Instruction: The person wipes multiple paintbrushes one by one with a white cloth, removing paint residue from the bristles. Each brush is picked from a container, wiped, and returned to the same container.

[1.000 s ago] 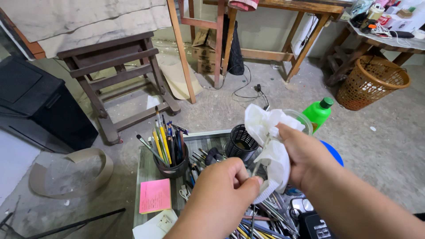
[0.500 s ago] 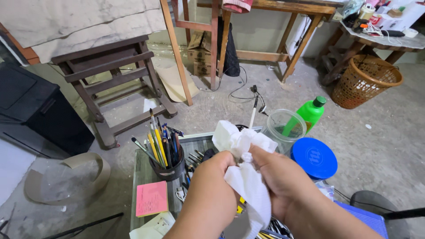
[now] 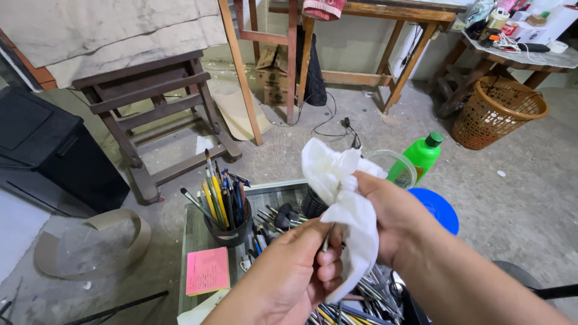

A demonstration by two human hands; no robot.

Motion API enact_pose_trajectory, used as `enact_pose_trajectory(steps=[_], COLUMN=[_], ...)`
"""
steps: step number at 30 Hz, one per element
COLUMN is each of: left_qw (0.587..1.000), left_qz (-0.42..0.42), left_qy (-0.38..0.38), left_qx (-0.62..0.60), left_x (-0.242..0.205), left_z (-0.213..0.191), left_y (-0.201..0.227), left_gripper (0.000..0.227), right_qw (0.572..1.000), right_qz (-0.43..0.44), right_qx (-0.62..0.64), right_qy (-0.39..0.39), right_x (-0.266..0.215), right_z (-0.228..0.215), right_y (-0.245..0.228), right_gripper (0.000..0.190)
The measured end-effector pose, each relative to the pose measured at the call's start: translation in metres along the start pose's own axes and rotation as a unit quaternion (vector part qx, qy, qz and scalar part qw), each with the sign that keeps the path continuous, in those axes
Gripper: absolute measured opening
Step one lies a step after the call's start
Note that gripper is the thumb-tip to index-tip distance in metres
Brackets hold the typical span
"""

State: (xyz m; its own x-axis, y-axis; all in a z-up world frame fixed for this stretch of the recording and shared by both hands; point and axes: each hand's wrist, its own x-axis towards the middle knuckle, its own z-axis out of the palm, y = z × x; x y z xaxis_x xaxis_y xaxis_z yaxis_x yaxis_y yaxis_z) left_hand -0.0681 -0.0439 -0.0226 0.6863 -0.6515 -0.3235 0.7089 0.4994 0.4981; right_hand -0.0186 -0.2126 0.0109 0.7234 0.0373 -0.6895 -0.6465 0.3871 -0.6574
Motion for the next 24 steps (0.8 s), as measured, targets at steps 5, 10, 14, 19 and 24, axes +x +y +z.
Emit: enact_pose_trajectory(steps=[5, 10, 14, 19, 24], left_qw=[0.986, 0.788, 0.736, 0.719, 0.720], left_qz=[0.040, 0.153, 0.167, 0.181, 0.239], left_qy=[0.043, 0.172, 0.225, 0.232, 0.257], left_qx=[0.159, 0.571, 0.616, 0.629, 0.598], left_x=[-0.003, -0.017, -0.028, -0.023, -0.016], left_z=[0.005, 0.019, 0.033, 0.044, 0.046], left_y=[0.006, 0.015, 0.019, 0.018, 0.021], left_gripper=[0.031, 0.028, 0.030, 0.026, 0.014], right_qw=[0.995, 0.990, 0.987, 0.986, 0.991], right_qz=[-0.066, -0.092, -0.114, -0.094, -0.084], right_qx=[0.067, 0.075, 0.071, 0.084, 0.086], right_qy=[0.038, 0.075, 0.088, 0.108, 0.058], right_x=[0.015, 0.030, 0.024, 0.005, -0.020], right_z=[-0.005, -0.026, -0.036, -0.019, 0.014], right_y=[-0.016, -0.026, -0.023, -0.007, 0.031], right_gripper=[0.029, 0.023, 0.027, 0.030, 0.032])
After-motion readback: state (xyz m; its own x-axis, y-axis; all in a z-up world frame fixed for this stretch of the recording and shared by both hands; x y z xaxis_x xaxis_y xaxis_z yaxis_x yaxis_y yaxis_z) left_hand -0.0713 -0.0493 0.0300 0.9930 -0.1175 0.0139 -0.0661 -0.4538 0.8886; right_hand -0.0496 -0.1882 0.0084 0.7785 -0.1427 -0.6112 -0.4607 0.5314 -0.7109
